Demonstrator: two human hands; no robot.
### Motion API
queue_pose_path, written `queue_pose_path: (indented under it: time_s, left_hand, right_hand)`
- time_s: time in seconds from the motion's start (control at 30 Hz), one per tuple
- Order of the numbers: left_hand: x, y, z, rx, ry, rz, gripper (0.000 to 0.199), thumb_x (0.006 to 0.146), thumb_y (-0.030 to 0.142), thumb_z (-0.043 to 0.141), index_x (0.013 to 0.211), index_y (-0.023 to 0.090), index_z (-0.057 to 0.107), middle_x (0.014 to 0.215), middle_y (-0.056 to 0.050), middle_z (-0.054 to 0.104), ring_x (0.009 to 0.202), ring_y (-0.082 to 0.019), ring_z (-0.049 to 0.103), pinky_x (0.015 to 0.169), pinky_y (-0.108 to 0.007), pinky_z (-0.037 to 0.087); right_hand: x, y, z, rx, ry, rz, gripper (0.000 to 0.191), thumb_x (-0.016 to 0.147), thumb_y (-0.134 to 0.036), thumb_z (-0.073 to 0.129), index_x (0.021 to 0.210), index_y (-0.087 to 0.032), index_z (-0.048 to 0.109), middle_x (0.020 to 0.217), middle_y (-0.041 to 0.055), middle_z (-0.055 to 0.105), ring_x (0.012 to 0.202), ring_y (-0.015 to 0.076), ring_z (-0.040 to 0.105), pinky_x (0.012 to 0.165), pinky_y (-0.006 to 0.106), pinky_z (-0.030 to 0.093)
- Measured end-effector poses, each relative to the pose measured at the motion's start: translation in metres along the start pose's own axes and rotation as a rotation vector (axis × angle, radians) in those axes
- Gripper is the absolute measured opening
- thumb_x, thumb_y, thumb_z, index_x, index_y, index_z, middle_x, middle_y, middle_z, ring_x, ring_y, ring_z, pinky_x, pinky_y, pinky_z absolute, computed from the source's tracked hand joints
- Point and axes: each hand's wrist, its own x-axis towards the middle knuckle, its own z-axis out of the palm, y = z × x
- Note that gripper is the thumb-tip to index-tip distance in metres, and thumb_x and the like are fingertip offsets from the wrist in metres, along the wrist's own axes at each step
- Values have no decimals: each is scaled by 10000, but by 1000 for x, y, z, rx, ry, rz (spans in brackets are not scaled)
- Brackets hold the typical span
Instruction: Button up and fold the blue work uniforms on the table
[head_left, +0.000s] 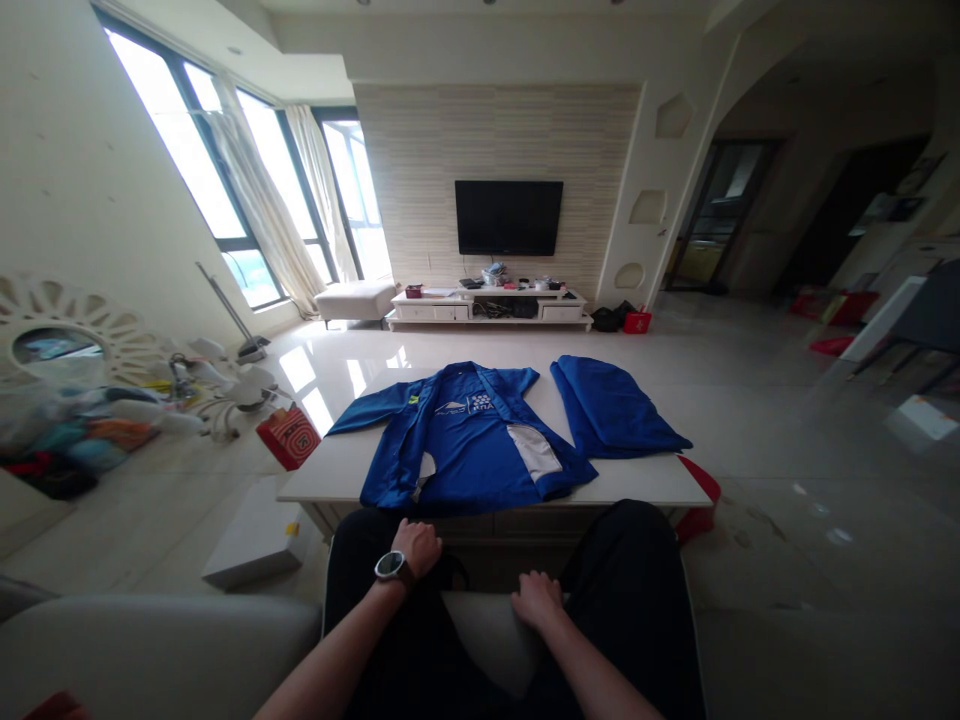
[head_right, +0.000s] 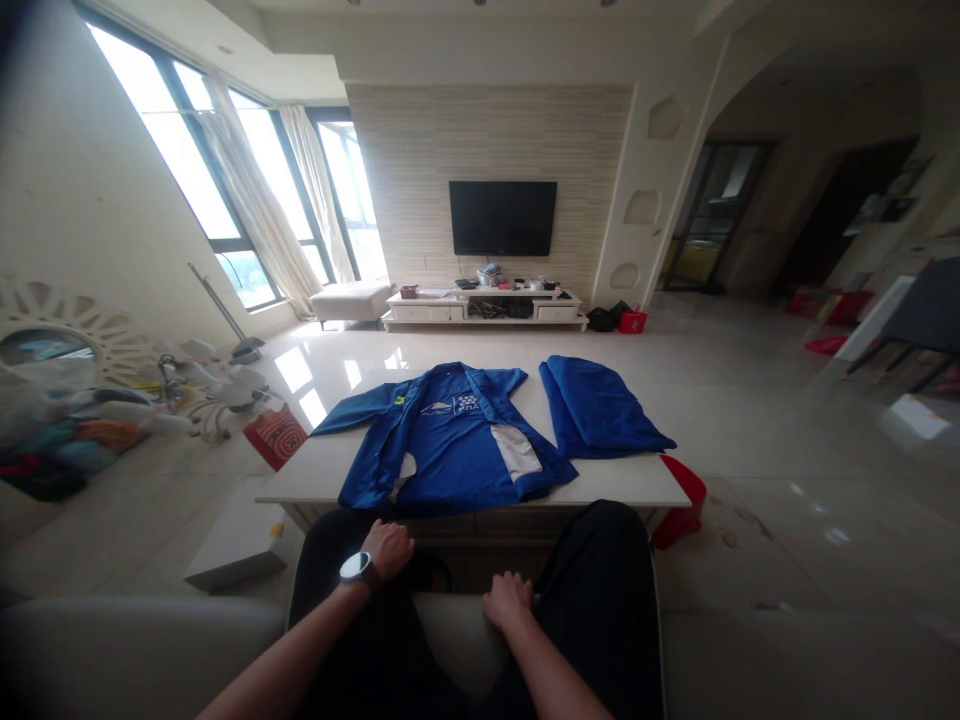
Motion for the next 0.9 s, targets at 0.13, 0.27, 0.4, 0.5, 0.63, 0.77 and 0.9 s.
queue_pose_path:
  time_s: [0.13,0.27,0.4,0.5,0.63,0.77,0.9]
  left_hand:
    - [1,-1,3,19,2,1,469,961,329,383,918,109,796,1060,-220,779,1045,-304,716,1051,-462,369]
    - [5,-3,11,22,21,5,450,944,304,396,926,103,799,1036,-216,783,1028,-305,717,1044,-467,377]
    - [7,-4,16,30,33,12,431,934,283,406,924,104,798,1031,-211,785,1028,-304,715,1038,-466,381]
    - [7,-5,17,34,20,4,415,937,298,423,932,120,798,1060,-202,785,1060,-301,707,1064,-463,362]
    - [7,-5,17,56,-1,9,418,937,299,420,941,124,800,1066,-203,784,1065,-306,703,1042,-453,371]
    - [9,-4,20,91,-53,25,428,943,285,406,988,130,803,1095,-210,773,1093,-312,684,1039,-456,365]
    - [12,-5,24,117,-129,-5,363,910,254,465,994,154,804,1138,-217,757,1204,-354,620,1124,-520,293]
  right_hand:
    - [-1,-1,0,-7,9,11,409,925,-326,529,1237,-177,749,1342,190,682,1301,359,591,1071,526,438]
    - [-4,-3,-3,-14,33,-10,390,923,-302,520,1192,-161,763,1307,187,697,1270,354,605,1080,520,431]
    - [-6,-3,-6,-17,58,-23,378,913,-273,522,1169,-145,769,1303,186,696,1250,349,612,1061,494,448]
    - [-6,-3,-5,-29,56,-8,376,907,-276,534,1174,-157,771,1323,187,685,1268,360,601,1052,501,450]
    - [-3,-3,-2,-39,36,5,385,907,-296,540,1195,-177,766,1326,178,686,1282,366,593,1077,533,426]
    - [-5,-3,-4,-38,27,17,398,918,-305,523,1221,-196,757,1342,173,678,1288,365,593,1068,537,431]
    - [-8,-3,-7,-28,15,19,410,929,-316,515,1250,-199,743,1367,172,664,1293,365,588,1070,545,432]
